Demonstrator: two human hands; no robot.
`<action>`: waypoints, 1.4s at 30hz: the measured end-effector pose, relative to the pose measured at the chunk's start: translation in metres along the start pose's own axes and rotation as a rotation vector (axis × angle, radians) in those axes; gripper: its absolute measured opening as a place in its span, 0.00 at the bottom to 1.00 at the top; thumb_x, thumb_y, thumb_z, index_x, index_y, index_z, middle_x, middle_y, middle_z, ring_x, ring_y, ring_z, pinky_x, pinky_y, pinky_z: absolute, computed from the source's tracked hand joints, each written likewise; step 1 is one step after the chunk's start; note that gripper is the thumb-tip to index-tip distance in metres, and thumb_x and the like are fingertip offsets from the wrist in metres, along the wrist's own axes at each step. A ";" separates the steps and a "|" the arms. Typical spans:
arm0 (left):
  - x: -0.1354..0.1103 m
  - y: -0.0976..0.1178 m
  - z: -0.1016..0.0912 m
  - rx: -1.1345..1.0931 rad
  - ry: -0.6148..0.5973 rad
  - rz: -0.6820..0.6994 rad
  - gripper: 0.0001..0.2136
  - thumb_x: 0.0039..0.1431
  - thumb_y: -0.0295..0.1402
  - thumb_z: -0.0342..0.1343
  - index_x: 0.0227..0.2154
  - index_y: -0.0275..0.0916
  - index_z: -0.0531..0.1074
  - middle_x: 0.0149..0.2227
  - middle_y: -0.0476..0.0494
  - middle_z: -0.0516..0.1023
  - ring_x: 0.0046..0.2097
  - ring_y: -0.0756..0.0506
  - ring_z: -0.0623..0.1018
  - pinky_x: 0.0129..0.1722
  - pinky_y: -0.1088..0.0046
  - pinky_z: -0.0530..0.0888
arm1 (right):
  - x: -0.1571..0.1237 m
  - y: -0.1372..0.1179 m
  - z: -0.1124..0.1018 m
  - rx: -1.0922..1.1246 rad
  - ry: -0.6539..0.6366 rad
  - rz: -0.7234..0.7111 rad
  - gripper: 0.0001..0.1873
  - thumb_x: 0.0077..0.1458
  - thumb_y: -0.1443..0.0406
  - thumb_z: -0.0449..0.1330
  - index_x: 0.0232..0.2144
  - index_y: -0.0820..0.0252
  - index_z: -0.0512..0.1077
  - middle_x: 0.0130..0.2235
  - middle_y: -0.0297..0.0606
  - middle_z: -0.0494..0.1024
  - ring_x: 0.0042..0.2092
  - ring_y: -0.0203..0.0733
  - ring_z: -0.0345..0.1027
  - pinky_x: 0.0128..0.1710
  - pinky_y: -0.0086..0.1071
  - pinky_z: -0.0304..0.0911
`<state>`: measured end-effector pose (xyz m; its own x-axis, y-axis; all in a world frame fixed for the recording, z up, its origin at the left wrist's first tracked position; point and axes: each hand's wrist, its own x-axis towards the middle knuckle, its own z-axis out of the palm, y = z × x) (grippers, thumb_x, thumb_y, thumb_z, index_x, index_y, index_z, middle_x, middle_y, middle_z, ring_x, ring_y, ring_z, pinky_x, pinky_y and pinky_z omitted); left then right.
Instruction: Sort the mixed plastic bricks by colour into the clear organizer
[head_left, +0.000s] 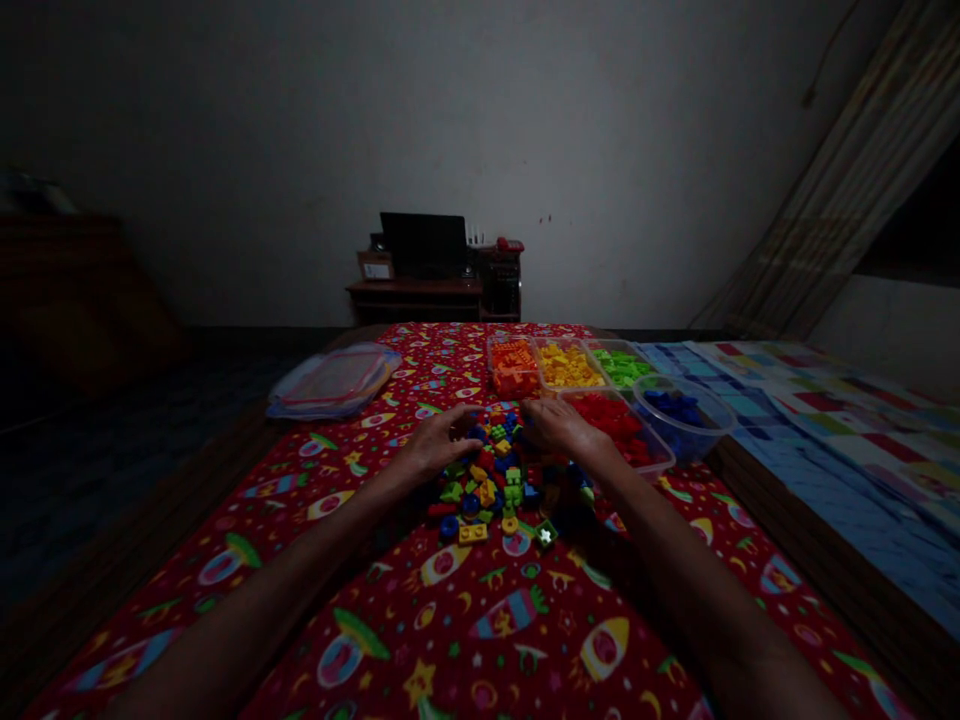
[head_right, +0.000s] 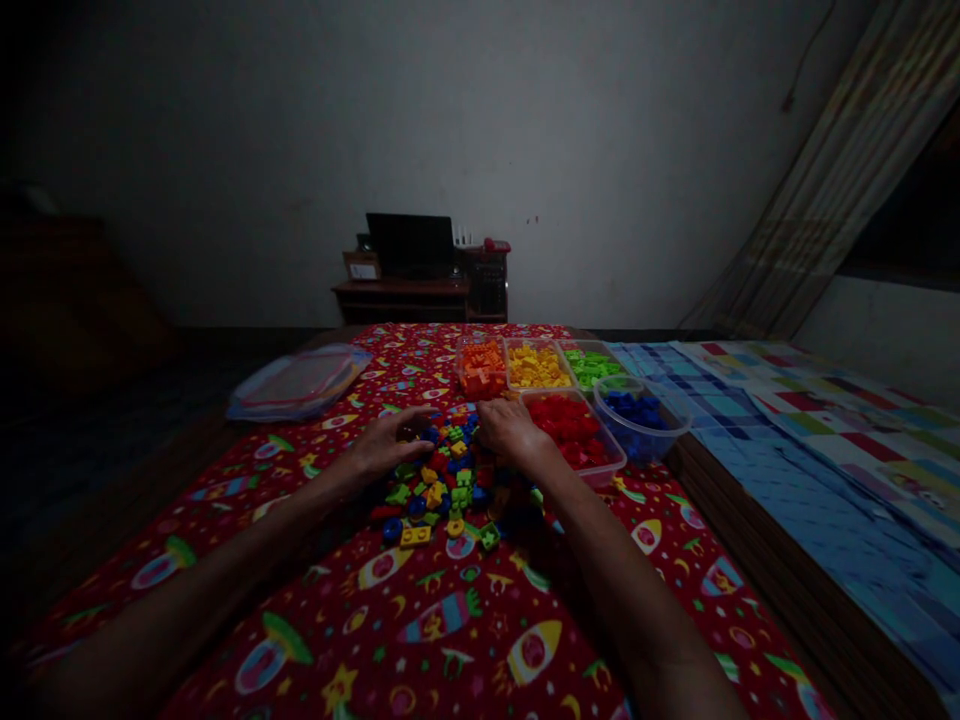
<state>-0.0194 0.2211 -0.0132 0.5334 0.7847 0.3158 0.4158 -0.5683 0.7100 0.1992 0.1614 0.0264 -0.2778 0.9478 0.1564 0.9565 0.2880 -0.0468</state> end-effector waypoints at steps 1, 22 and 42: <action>0.000 0.001 0.000 0.018 0.001 -0.001 0.25 0.46 0.36 0.59 0.50 0.39 0.70 0.41 0.43 0.79 0.41 0.42 0.78 0.42 0.64 0.75 | 0.001 0.001 0.005 -0.001 -0.029 -0.008 0.13 0.57 0.69 0.53 0.45 0.64 0.69 0.47 0.50 0.74 0.49 0.46 0.66 0.47 0.34 0.58; 0.000 0.003 -0.004 0.030 0.059 0.038 0.21 0.51 0.43 0.56 0.47 0.40 0.71 0.37 0.45 0.80 0.39 0.41 0.79 0.41 0.64 0.75 | 0.015 -0.005 -0.004 0.093 -0.004 -0.110 0.14 0.56 0.72 0.52 0.43 0.67 0.71 0.40 0.48 0.76 0.41 0.42 0.69 0.37 0.29 0.58; -0.025 0.053 0.021 0.291 -0.134 0.543 0.16 0.65 0.37 0.45 0.52 0.38 0.67 0.53 0.38 0.72 0.56 0.43 0.69 0.56 0.65 0.67 | -0.020 0.097 -0.062 -0.048 0.359 0.397 0.13 0.56 0.66 0.53 0.41 0.62 0.74 0.40 0.46 0.77 0.40 0.43 0.69 0.38 0.29 0.58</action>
<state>0.0046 0.1663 0.0034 0.8043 0.3387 0.4882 0.2333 -0.9357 0.2648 0.3035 0.1621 0.0798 0.1461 0.8739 0.4637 0.9871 -0.0976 -0.1271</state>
